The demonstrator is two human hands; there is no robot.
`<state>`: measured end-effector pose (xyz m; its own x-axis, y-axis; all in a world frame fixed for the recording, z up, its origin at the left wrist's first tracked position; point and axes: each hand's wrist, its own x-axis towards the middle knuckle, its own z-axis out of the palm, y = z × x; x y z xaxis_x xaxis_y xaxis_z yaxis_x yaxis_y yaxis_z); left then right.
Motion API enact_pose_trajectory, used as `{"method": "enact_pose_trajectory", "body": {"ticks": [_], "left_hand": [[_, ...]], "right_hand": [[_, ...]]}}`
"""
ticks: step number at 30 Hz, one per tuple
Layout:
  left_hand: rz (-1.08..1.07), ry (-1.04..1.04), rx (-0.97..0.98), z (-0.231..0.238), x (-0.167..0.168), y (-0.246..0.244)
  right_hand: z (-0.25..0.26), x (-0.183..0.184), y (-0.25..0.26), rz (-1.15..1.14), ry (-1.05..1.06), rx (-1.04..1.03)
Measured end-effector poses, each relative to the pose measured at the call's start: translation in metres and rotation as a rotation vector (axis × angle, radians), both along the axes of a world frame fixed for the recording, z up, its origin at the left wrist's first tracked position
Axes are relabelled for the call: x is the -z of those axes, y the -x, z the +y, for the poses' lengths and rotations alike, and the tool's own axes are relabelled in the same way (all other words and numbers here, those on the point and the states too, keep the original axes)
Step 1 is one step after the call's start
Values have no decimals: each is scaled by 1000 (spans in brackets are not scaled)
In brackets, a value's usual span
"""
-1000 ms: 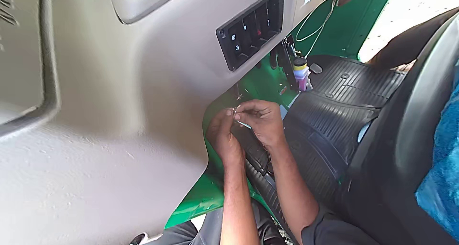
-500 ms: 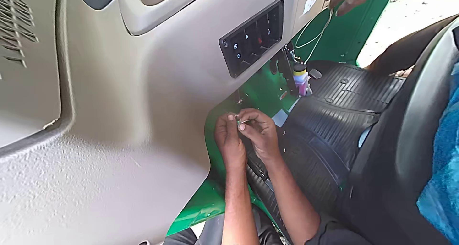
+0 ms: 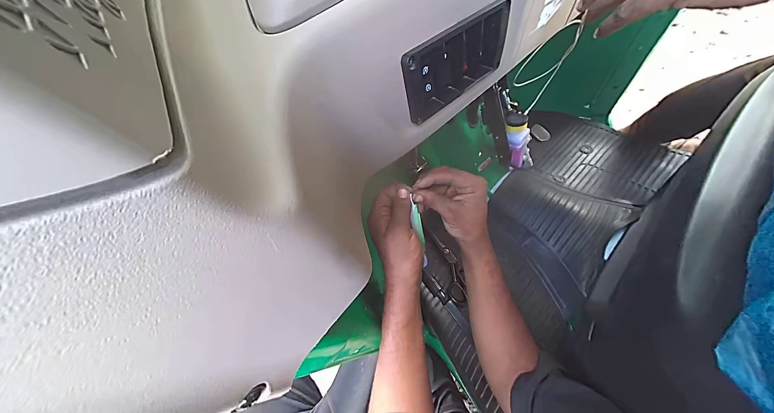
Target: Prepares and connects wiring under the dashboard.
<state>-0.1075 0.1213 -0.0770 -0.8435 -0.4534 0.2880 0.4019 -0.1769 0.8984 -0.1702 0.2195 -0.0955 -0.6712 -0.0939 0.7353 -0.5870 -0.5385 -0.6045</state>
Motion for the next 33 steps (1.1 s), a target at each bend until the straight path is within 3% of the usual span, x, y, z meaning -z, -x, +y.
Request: {"method": "enact_pose_trajectory", "body": {"ticks": [4,9,16,26,33], "left_hand": [[-21,-4,-2,-1,-3,-1],[-37,0,-9,-2,-3,-3],[-28,-2,-18,-2,-6,-5],[3,-57,-28,-1,-8,-4],[58,-68,-65,5,-2,-7]], "right_hand": [[5,-6,9,125,-77,-12],[18,-21,15,251,-361,68],[23,-32,23,364,-511,117],[18,-33,17,381,-494,210],[-1,-16,8,193,-388,177]]}}
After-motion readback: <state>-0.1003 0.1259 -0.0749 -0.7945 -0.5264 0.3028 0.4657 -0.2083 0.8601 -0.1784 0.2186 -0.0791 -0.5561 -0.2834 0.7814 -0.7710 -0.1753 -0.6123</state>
